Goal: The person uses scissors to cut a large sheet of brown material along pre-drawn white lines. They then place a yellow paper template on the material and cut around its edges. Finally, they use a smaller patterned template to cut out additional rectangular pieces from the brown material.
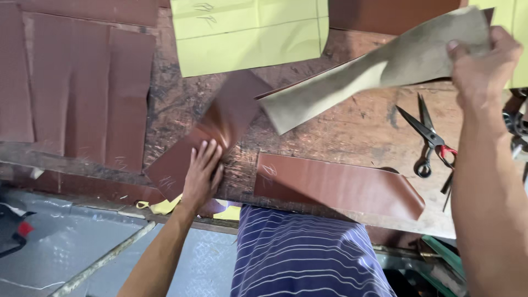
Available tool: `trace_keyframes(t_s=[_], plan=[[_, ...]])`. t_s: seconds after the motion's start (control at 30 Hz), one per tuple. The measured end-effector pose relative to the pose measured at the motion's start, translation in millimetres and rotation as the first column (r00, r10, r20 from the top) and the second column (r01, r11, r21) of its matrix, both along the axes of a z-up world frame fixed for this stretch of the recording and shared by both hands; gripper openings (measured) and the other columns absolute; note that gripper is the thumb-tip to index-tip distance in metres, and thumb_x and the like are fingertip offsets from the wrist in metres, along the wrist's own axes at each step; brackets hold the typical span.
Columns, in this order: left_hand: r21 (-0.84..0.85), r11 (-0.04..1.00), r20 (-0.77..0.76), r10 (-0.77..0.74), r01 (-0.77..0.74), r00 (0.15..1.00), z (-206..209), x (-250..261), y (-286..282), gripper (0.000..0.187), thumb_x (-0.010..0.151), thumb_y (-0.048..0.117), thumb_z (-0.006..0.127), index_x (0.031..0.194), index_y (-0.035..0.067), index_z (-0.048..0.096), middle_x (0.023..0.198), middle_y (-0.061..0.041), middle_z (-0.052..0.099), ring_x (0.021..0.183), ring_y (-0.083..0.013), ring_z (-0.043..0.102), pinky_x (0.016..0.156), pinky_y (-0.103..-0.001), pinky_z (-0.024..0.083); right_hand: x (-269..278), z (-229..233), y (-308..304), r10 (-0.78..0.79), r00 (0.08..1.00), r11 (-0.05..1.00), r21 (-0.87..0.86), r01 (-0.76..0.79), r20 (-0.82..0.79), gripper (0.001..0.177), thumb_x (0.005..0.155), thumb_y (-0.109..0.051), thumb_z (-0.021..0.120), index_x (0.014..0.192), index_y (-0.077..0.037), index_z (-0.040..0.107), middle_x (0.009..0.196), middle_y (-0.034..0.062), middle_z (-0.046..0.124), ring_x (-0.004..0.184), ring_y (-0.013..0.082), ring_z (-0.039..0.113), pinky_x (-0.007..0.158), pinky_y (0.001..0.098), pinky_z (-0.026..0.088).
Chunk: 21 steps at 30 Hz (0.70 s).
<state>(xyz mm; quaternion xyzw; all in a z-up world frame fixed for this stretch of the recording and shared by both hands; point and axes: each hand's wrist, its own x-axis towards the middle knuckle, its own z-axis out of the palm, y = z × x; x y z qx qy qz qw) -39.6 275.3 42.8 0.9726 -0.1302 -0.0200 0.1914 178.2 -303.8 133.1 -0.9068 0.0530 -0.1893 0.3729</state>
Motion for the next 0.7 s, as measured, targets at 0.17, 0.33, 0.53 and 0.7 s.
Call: trace_keyframes(t_s=[0.17,0.33,0.53,0.7], plan=[[0.024,1.0,-0.001,-0.006,0.006,1.0,7.2,-20.5,-17.8,0.039,0.102,0.023,0.064,0.139,0.016,0.059,0.152,-0.004,0.053,0.149,-0.0211,0.044,0.133,-0.052,0.024,-56.3,-10.6,-37.3,-0.028,1.0,0.866,-0.5,0.022,-0.004,0.03,0.093,-0.002,0.088,0.113,0.01,0.069,0.097,0.0232,0.071,0.087,0.0353,0.068,0.075,0.0452,0.053],[-0.072,0.982,0.166,0.184,-0.174,0.969,1.4,18.8,-92.3,0.052,0.101,0.021,0.062,0.151,0.006,0.054,0.159,-0.017,0.046,0.152,-0.0322,0.036,0.129,-0.055,0.021,-175.2,-45.9,-3.3,0.073,0.777,0.965,-0.154,-0.214,-0.625,0.041,0.088,-0.032,0.079,0.122,-0.01,0.075,0.109,0.01,0.074,0.097,0.0249,0.07,0.083,0.0405,0.055],[-0.021,0.997,0.14,0.081,-0.079,0.987,-0.3,42.3,-171.6,0.07,0.098,0.039,0.061,0.15,-0.004,0.043,0.162,-0.019,0.036,0.152,-0.0389,0.029,0.12,-0.072,0.003,-253.5,-44.2,19.3,0.005,0.625,0.824,-0.35,-0.445,-0.781,0.033,0.088,-0.043,0.078,0.104,-0.014,0.077,0.099,0.007,0.074,0.102,0.0213,0.069,0.097,0.0384,0.057],[-0.066,0.984,0.147,-0.155,0.166,0.977,2.6,33.6,-180.2,0.074,0.1,0.043,0.059,0.151,-0.007,0.039,0.162,-0.024,0.033,0.153,-0.045,0.027,0.125,-0.07,0.006,-274.8,-11.5,-40.5,0.018,0.376,0.966,-0.081,-0.246,-0.927,0.029,0.089,-0.027,0.082,0.114,-0.013,0.076,0.098,0.0061,0.083,0.09,0.0232,0.075,0.085,0.0382,0.064]])
